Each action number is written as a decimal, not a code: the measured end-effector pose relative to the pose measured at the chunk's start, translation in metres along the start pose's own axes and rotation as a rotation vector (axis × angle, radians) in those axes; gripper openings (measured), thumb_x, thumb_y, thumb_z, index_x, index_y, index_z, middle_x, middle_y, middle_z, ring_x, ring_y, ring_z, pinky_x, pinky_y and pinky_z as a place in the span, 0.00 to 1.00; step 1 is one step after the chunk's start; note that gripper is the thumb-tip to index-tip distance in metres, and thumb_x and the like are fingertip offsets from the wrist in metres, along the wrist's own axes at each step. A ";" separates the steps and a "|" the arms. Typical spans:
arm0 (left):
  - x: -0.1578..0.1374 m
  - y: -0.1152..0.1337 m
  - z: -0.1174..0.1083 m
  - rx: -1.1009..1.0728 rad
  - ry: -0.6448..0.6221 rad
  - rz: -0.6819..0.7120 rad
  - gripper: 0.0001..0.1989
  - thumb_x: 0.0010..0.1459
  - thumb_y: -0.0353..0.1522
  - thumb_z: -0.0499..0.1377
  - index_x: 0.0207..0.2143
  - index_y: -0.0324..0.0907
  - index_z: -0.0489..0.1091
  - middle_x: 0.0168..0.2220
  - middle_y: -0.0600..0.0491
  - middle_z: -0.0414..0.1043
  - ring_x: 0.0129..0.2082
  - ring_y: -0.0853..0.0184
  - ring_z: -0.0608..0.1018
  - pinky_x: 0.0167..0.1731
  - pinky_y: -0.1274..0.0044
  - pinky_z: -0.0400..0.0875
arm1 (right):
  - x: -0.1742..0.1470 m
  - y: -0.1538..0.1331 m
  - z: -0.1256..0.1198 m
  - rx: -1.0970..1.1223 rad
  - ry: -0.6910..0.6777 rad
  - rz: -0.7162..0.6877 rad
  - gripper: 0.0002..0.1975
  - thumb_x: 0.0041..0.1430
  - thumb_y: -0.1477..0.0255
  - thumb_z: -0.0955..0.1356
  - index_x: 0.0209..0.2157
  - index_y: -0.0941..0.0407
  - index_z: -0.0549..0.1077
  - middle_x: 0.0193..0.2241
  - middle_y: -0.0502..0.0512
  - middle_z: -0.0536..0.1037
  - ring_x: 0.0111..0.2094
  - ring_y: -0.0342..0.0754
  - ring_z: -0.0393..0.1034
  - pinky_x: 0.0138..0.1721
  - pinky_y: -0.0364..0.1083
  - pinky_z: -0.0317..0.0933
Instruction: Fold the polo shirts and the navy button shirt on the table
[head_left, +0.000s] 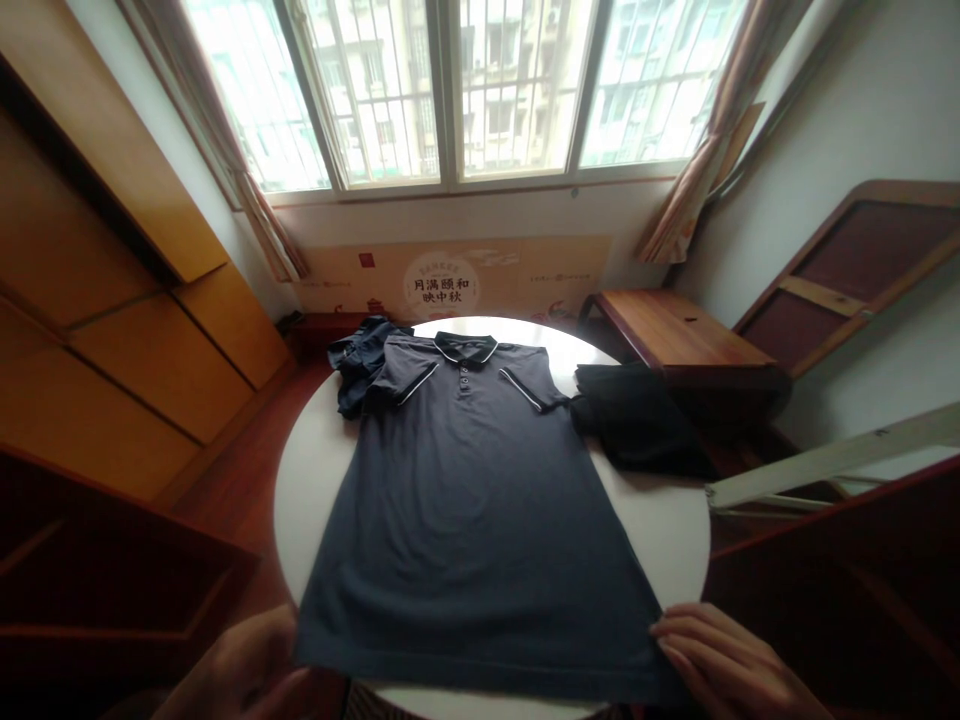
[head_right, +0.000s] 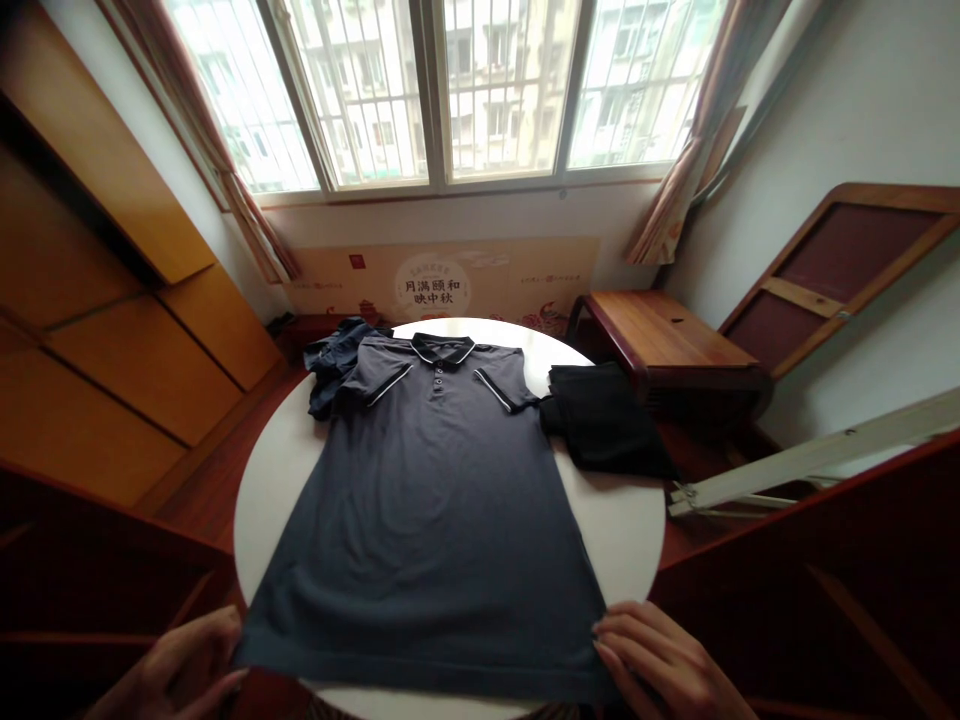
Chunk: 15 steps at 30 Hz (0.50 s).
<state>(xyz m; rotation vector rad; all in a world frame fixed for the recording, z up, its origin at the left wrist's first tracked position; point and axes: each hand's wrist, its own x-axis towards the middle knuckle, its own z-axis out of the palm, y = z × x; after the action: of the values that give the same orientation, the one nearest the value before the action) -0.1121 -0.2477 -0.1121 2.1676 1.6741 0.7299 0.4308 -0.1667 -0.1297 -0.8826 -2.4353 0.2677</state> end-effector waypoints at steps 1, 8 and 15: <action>0.007 -0.001 -0.001 0.000 0.033 -0.094 0.19 0.60 0.49 0.56 0.27 0.44 0.69 0.24 0.55 0.71 0.24 0.68 0.74 0.28 0.83 0.72 | 0.017 0.000 0.000 0.053 0.017 0.026 0.08 0.63 0.75 0.66 0.37 0.53 0.78 0.37 0.56 0.82 0.39 0.49 0.78 0.42 0.43 0.73; 0.045 -0.008 0.001 0.049 -0.070 -0.649 0.30 0.60 0.57 0.48 0.21 0.43 0.70 0.21 0.52 0.72 0.24 0.63 0.76 0.27 0.79 0.68 | 0.213 0.000 0.025 0.221 0.141 0.093 0.19 0.67 0.68 0.63 0.21 0.56 0.68 0.22 0.51 0.69 0.24 0.43 0.64 0.29 0.43 0.60; 0.020 -0.003 0.020 0.061 -0.157 -0.736 0.30 0.55 0.58 0.53 0.17 0.44 0.70 0.20 0.51 0.72 0.23 0.63 0.76 0.25 0.79 0.65 | 0.452 -0.014 0.103 0.047 -0.063 0.277 0.12 0.63 0.72 0.65 0.29 0.60 0.78 0.31 0.60 0.79 0.36 0.48 0.72 0.37 0.41 0.59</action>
<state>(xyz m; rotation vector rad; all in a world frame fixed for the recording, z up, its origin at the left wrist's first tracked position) -0.0998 -0.2263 -0.1258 1.4037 2.1985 0.2879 0.0758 0.1119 -0.0240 -1.2078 -2.3494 0.4575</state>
